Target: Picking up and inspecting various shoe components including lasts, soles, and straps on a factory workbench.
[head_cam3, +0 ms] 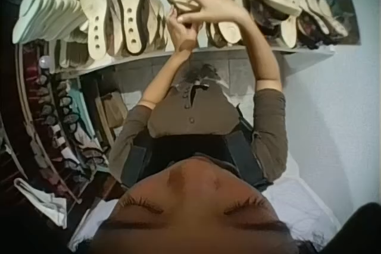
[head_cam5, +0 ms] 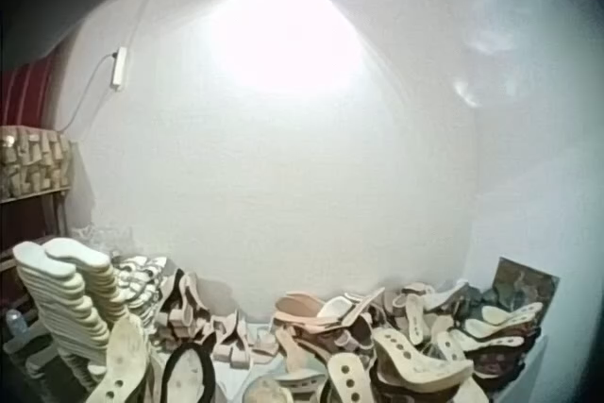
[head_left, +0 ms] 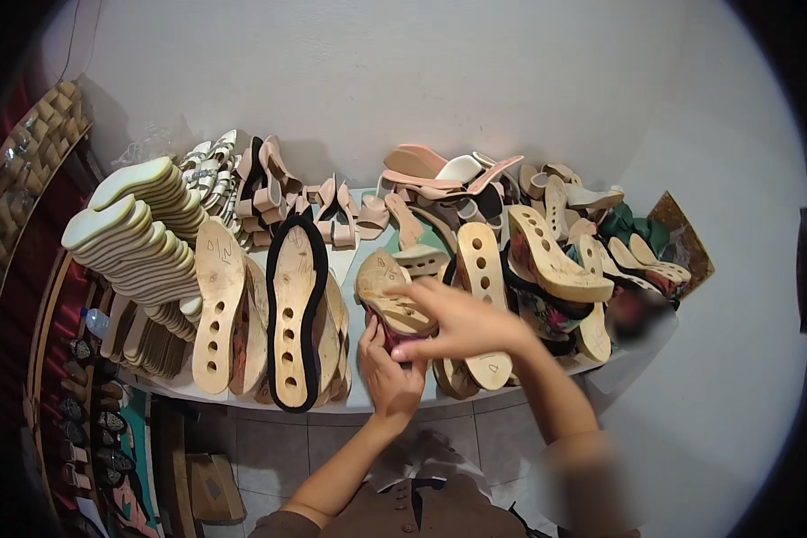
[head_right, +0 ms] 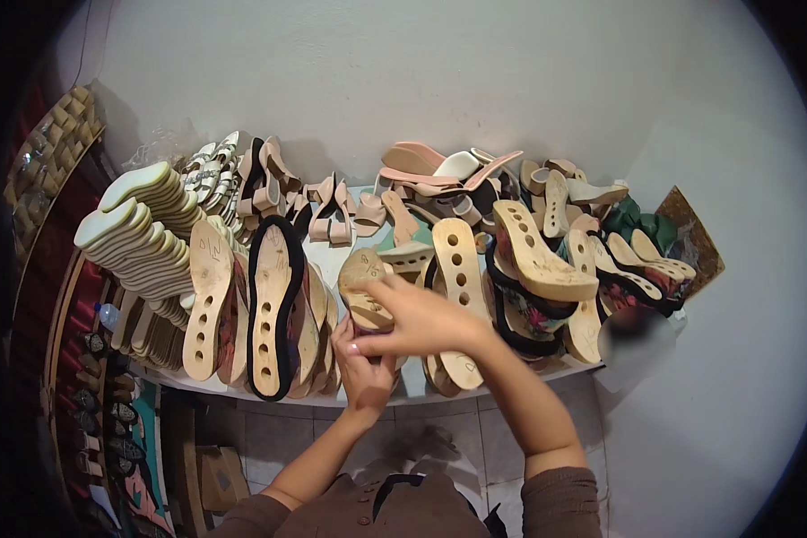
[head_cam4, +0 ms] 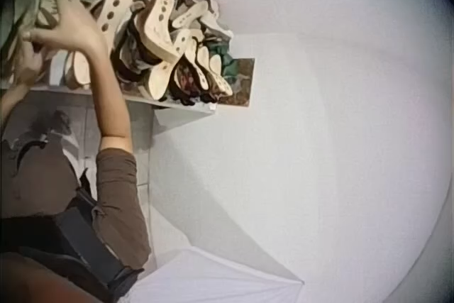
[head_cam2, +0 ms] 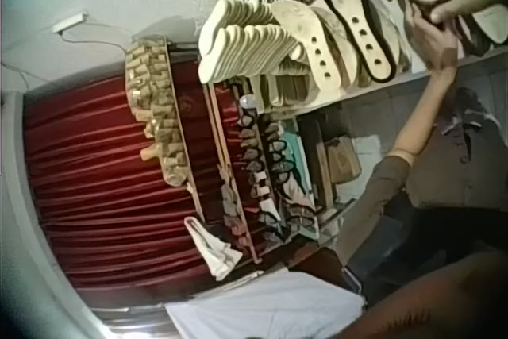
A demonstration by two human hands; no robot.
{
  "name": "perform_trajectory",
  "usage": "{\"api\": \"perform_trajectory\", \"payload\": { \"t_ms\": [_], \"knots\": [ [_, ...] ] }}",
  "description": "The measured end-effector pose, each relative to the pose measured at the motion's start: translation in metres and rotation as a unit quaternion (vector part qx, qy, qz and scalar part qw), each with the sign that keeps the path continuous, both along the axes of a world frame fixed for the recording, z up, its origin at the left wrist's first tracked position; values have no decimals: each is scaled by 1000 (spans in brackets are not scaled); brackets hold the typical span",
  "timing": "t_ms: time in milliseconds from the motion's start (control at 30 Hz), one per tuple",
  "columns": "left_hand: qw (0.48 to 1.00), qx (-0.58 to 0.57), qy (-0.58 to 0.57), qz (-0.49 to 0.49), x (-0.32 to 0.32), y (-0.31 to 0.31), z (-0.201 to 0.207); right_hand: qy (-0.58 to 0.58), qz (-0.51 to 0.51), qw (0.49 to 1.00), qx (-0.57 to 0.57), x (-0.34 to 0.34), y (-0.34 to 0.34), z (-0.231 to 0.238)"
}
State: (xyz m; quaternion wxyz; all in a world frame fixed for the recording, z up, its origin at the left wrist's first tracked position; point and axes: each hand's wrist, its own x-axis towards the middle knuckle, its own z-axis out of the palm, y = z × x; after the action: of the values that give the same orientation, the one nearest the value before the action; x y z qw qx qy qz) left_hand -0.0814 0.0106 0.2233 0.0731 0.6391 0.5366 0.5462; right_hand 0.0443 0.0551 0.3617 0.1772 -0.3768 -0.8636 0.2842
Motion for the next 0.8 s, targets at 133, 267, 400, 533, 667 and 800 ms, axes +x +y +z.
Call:
{"api": "perform_trajectory", "payload": {
  "t_ms": [133,267,400,533,667,800],
  "knots": [
    [999,10,-3,-39,-6,-7,-2,182,-123,976,-15,-11,-27,-44],
    [999,-8,35,-22,-5,-19,-14,196,-142,955,170,-20,-32,-65],
    [997,-73,-3,9,-3,-23,-13,309,-207,919,135,-18,-32,-62],
    [998,-51,20,25,-1,-22,-4,279,-205,908,237,-2,-28,-45],
    [998,-60,-21,6,-10,-20,-1,339,-217,893,200,5,-32,-34],
    [999,-49,-4,7,-13,-20,0,327,-205,896,220,12,-36,-34]
  ]
}}
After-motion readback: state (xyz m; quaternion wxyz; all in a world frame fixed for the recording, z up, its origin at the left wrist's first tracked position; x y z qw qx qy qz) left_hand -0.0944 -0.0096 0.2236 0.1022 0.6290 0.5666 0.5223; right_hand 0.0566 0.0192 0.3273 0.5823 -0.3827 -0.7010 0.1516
